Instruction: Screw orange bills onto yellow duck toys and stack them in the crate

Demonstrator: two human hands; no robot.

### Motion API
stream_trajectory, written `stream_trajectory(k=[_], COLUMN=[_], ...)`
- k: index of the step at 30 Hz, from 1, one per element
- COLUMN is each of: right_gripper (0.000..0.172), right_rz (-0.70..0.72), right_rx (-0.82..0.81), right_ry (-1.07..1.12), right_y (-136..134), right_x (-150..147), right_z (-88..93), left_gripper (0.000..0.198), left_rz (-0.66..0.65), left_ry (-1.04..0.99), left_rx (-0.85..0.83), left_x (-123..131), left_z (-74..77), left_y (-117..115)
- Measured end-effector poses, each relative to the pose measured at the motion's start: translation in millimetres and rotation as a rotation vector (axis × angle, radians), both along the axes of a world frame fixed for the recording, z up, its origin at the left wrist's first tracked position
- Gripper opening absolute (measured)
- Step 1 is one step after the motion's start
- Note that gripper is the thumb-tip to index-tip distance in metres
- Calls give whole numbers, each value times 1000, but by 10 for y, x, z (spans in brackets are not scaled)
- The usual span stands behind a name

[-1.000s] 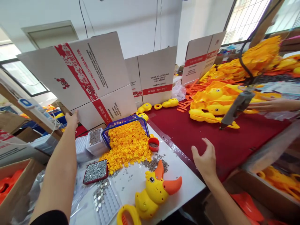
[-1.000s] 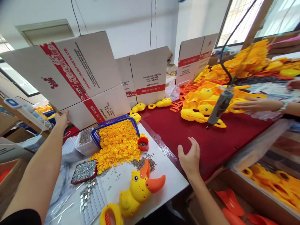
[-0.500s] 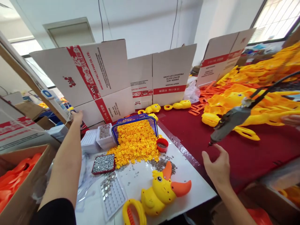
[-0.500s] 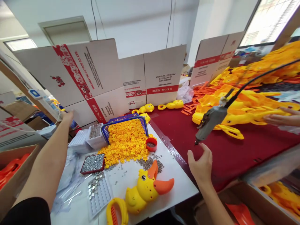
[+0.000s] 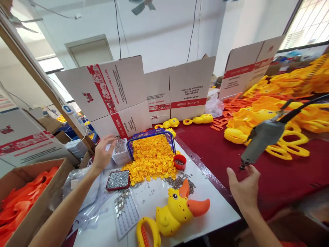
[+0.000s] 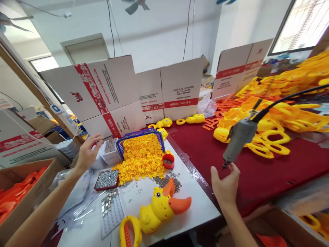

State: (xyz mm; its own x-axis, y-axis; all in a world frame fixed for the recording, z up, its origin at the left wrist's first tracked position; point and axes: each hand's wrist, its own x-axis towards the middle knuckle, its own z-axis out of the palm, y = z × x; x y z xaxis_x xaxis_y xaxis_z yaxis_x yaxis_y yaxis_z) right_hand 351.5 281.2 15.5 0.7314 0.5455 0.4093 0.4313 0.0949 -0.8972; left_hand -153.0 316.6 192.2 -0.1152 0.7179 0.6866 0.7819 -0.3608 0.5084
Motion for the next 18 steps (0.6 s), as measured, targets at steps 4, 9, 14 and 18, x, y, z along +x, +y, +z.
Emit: stream_trajectory(k=[4,9,14,18], right_gripper=[74,78,89,87], right_rz=[-24,-35,-63,32], right_rx=[-29,33,158,340], right_ry=[88,153,110,31], right_y=[-31,-87,-185,-169], right_x=[16,-11,-15,277], right_z=[31,78,158,385], left_gripper=[36,57,53,40], left_rz=[-376,-659,-560,-320], left_ry=[302,780,593,277], left_rx=[204,155,-80,-182], left_x=[504,1066,1221,1215], left_z=[-355,-806,-1188,-1400], left_y=[-967,-1764,-2103,-2242])
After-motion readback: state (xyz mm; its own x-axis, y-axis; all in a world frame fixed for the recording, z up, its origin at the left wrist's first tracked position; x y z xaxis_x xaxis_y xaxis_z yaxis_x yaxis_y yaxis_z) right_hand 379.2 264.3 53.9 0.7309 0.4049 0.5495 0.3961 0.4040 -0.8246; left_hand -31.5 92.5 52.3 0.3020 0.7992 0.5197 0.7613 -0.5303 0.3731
